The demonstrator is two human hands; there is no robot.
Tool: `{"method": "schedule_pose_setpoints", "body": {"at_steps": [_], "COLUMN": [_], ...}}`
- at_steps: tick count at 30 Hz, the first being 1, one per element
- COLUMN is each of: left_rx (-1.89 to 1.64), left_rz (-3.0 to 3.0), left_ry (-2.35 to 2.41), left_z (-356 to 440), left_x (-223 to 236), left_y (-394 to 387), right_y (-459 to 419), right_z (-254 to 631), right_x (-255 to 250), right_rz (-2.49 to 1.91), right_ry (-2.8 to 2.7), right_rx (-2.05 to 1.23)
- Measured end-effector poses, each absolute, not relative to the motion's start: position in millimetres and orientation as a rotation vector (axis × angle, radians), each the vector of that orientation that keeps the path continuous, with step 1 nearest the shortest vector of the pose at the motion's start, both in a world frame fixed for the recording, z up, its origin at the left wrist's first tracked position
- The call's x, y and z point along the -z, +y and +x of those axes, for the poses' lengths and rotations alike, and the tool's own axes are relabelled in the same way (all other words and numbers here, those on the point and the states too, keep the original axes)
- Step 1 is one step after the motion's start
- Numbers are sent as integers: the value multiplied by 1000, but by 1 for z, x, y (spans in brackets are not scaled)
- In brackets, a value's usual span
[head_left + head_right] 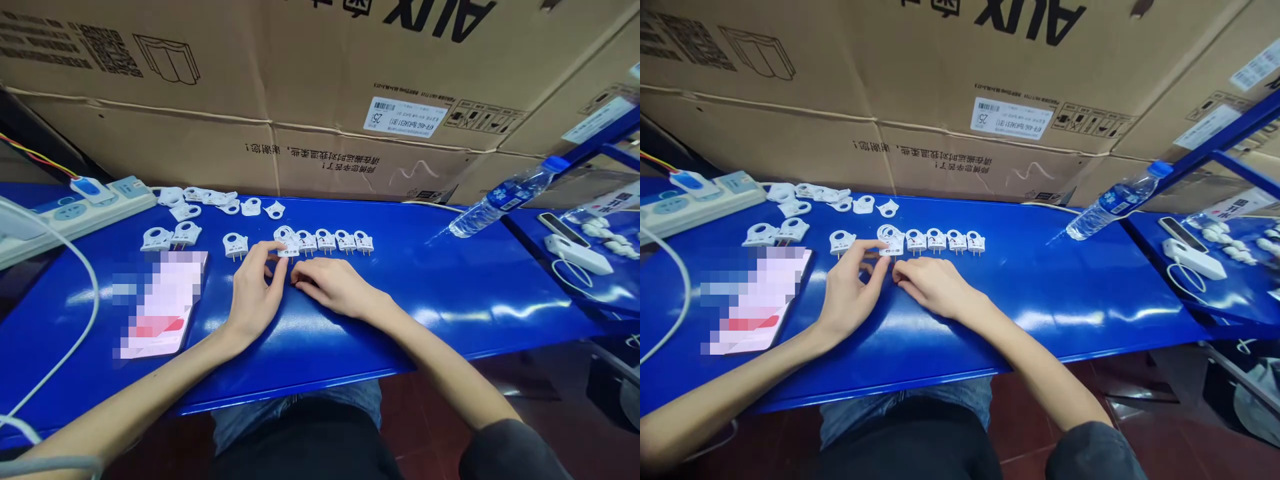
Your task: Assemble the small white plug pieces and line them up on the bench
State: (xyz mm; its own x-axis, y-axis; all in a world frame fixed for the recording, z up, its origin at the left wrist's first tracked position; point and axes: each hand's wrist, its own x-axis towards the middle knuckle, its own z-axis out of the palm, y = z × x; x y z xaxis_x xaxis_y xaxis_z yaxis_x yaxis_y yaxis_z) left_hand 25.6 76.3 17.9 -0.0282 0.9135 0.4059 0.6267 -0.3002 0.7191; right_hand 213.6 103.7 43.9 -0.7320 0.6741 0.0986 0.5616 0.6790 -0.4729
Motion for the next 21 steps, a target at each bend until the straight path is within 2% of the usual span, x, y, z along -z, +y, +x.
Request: {"method": "schedule_pose_setpoints", "body": {"at_steps": [8, 21], "left_rx": [-1204, -1172], "left_rz": [1866, 2011], "left_ry": [1593, 1449], "left_z": [27, 29], "left_x": [-19, -20], "left_y": [76, 73], "right_y": [108, 115], "right_z": [221, 221], "right_x": [-50, -41], "right_rz": [-782, -1089], "right_ry": [-2376, -2014], "right_rx": [-648, -635]}}
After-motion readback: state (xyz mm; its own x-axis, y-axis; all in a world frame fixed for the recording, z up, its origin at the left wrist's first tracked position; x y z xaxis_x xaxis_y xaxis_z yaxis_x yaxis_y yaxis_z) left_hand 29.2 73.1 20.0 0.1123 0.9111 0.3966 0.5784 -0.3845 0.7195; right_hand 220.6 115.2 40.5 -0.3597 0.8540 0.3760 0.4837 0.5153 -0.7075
